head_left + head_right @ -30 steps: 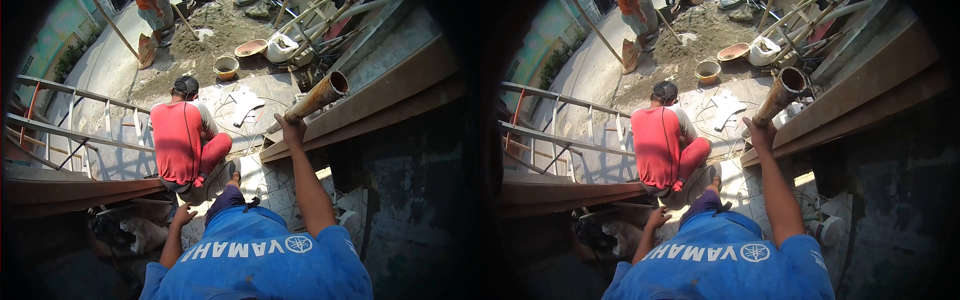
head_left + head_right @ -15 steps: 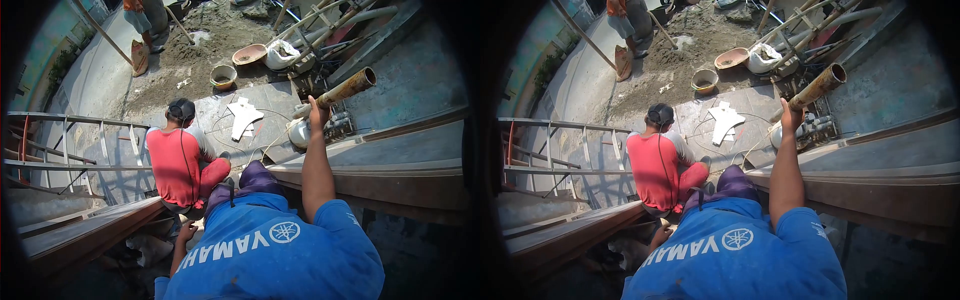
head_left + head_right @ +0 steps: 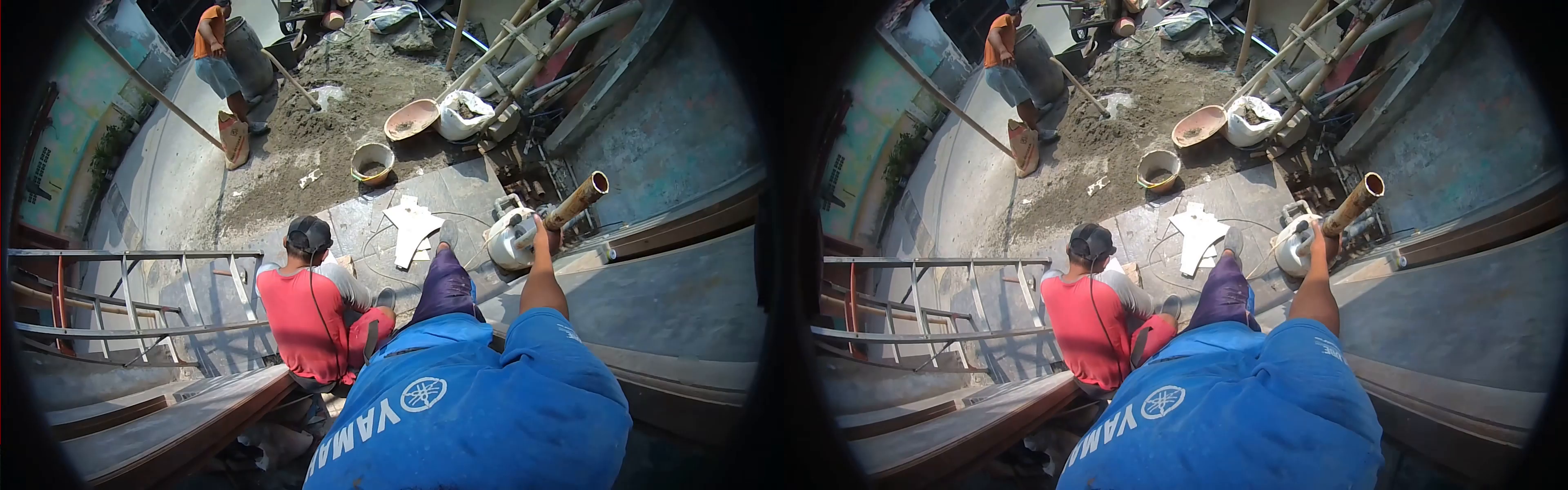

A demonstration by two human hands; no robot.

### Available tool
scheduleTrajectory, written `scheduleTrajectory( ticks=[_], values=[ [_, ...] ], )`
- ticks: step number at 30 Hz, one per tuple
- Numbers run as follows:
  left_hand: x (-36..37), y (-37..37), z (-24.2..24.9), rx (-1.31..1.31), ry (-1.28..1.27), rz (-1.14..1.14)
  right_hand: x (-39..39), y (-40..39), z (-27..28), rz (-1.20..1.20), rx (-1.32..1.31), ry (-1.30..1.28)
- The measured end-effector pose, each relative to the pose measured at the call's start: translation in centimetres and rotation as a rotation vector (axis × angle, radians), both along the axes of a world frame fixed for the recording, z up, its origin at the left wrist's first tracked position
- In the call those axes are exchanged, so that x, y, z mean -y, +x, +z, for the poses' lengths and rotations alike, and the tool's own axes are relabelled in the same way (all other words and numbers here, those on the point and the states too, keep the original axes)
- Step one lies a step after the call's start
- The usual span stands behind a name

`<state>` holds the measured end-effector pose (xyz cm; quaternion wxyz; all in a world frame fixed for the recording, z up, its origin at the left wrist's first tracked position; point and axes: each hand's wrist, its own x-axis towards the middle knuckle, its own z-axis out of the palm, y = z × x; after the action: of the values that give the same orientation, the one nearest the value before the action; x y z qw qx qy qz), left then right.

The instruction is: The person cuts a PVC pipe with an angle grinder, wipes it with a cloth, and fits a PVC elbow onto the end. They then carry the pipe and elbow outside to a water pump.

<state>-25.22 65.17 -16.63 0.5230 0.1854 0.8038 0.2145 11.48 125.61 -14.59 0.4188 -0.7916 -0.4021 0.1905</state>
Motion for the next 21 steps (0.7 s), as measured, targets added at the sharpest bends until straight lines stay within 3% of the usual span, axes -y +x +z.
scheduleTrajectory(
  ticks=[1,7,12,14,18,21],
  values=[
    [-1.6,-0.5,0.0,-0.010,0.004,-0.017,-0.7,1.1,-1.1,-0.042,0.153,-0.054],
    [-15.0,-3.9,-0.4,-0.061,0.034,-0.148,-3.8,6.9,-6.4,-0.026,0.114,-0.019],
    [-30.7,-4.4,-1.7,-0.068,0.038,-0.291,-6.1,9.0,-6.6,-0.039,-0.116,-0.124],
    [-38.2,-4.1,-2.8,-0.065,0.025,-0.344,-8.0,10.1,-11.1,-0.128,-0.040,-0.174],
    [-55.1,-2.7,-5.3,-0.072,-0.010,-0.470,-16.3,11.5,-18.4,-0.130,-0.141,-0.405],
    [-64.3,-2.9,-4.4,-0.100,-0.067,-0.565,-24.4,13.0,-19.3,-0.042,-0.090,-0.277]
  ],
)
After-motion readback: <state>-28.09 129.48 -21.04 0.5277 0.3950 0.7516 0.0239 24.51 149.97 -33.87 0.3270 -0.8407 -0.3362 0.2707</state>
